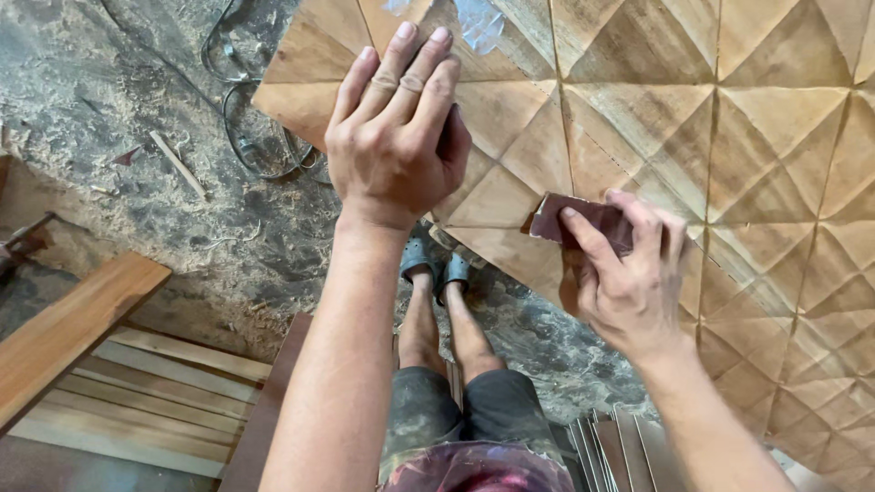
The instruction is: The person sands a large wooden panel with a geometric triangular pattern using a sanding block. They systematically move across the surface, smoothing the raised edges and flat faces of the design.
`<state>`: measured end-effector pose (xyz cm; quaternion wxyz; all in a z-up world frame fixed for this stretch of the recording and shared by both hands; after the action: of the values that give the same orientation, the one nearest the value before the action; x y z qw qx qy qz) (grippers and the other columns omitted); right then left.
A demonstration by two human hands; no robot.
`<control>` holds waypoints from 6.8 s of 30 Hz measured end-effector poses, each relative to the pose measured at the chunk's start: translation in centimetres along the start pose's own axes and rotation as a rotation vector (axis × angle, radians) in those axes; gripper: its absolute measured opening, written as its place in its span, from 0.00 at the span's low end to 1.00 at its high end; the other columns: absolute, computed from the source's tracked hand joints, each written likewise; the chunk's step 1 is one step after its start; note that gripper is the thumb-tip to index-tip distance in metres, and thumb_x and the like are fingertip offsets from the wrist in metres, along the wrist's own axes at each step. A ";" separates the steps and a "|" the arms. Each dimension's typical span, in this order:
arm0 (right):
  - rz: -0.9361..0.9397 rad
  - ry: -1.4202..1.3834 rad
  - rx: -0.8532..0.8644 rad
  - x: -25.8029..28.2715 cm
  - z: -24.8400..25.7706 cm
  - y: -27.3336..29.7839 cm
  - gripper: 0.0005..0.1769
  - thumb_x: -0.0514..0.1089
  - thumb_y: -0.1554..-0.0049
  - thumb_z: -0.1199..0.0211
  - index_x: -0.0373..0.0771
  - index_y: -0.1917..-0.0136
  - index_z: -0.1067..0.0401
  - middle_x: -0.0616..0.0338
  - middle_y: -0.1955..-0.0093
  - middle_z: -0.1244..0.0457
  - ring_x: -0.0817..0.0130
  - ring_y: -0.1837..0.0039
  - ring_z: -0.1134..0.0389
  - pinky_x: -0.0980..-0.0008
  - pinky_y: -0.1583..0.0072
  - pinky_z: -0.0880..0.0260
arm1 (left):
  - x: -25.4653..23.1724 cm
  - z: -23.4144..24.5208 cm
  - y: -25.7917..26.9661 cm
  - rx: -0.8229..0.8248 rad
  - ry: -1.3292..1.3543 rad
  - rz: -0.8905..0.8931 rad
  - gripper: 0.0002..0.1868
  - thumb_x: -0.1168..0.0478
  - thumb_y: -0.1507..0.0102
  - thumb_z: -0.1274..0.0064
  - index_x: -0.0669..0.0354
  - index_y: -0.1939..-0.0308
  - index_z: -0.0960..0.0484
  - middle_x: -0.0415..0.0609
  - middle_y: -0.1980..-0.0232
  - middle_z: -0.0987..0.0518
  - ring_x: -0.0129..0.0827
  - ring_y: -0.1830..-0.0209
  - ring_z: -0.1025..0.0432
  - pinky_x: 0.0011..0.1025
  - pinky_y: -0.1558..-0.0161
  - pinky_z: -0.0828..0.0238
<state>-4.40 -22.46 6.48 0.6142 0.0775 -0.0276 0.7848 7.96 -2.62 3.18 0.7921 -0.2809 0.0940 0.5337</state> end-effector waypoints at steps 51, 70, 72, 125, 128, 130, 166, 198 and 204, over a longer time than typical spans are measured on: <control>0.195 -0.010 -0.090 -1.3 -0.5 -3.4 0.33 0.27 0.48 0.40 0.35 0.29 0.26 0.45 0.32 0.32 0.54 0.54 0.27 0.63 0.53 0.27 | -0.4 0.7 0.2 -0.069 0.019 -0.045 0.17 0.65 0.35 0.48 0.60 0.42 0.18 0.51 0.35 0.19 0.43 0.31 0.26 0.44 0.27 0.36; 0.305 -0.045 0.049 -2.3 -0.3 -7.3 0.32 0.27 0.48 0.41 0.38 0.30 0.26 0.54 0.34 0.30 0.62 0.63 0.31 0.65 0.62 0.30 | -0.5 0.9 -0.8 -0.047 0.004 0.029 0.15 0.62 0.37 0.47 0.57 0.47 0.16 0.47 0.34 0.20 0.40 0.30 0.28 0.43 0.28 0.34; 0.306 -0.067 0.036 -2.4 0.2 -6.9 0.31 0.28 0.49 0.40 0.37 0.31 0.26 0.53 0.34 0.30 0.62 0.64 0.31 0.65 0.61 0.29 | -0.4 0.9 -1.1 -0.043 -0.007 0.016 0.15 0.62 0.37 0.47 0.57 0.47 0.16 0.47 0.34 0.20 0.40 0.30 0.28 0.43 0.28 0.34; 0.040 -0.271 -0.006 0.8 0.0 -2.9 0.30 0.33 0.48 0.39 0.39 0.31 0.26 0.46 0.38 0.31 0.59 0.60 0.27 0.65 0.56 0.26 | -0.4 1.0 -1.2 -0.020 -0.012 0.045 0.15 0.63 0.37 0.47 0.57 0.47 0.17 0.47 0.34 0.21 0.39 0.30 0.28 0.41 0.28 0.34; 0.108 -0.235 0.019 0.4 -1.4 -5.9 0.31 0.31 0.49 0.38 0.39 0.32 0.25 0.48 0.37 0.30 0.61 0.65 0.29 0.65 0.61 0.27 | -0.7 1.2 -1.5 -0.019 -0.006 0.022 0.14 0.62 0.37 0.47 0.57 0.48 0.17 0.47 0.34 0.21 0.39 0.31 0.28 0.41 0.29 0.34; 0.231 -0.249 0.019 0.2 -1.1 -5.8 0.34 0.32 0.53 0.39 0.38 0.32 0.25 0.48 0.35 0.30 0.60 0.64 0.28 0.63 0.60 0.27 | -0.4 1.0 -1.0 0.000 -0.004 0.029 0.15 0.62 0.36 0.46 0.59 0.46 0.18 0.48 0.33 0.21 0.40 0.30 0.28 0.41 0.28 0.35; -0.586 -0.625 -0.303 4.0 -0.7 -7.5 0.22 0.32 0.31 0.51 0.30 0.25 0.36 0.38 0.30 0.35 0.43 0.29 0.31 0.60 0.32 0.30 | 0.4 0.5 -1.2 0.030 0.067 0.049 0.16 0.61 0.34 0.53 0.61 0.46 0.16 0.50 0.33 0.21 0.41 0.30 0.28 0.42 0.29 0.35; -0.937 -0.453 -0.263 5.2 -1.1 -6.5 0.27 0.37 0.39 0.43 0.44 0.27 0.34 0.42 0.63 0.31 0.45 0.62 0.28 0.53 0.58 0.28 | -1.2 -0.5 -1.5 0.104 -0.102 -0.146 0.15 0.57 0.30 0.57 0.59 0.51 0.16 0.55 0.30 0.22 0.48 0.25 0.32 0.47 0.27 0.43; -0.951 -0.394 -0.281 4.3 -0.3 -6.7 0.28 0.37 0.41 0.43 0.40 0.27 0.31 0.41 0.66 0.33 0.44 0.65 0.30 0.50 0.60 0.30 | -1.6 0.3 -2.0 0.111 -0.032 -0.135 0.17 0.56 0.28 0.59 0.62 0.50 0.17 0.59 0.31 0.22 0.52 0.26 0.33 0.51 0.28 0.43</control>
<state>1.04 -16.66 6.52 0.8898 0.1444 -0.2089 0.3791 9.04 -4.32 4.84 0.8421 -0.2336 0.0917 0.4775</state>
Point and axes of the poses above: each hand's wrist, its own y-axis away from the middle knuckle, its own z-axis out of the back of the hand, x = y × z, the point moved 9 cm from there along -y, towards the middle knuckle
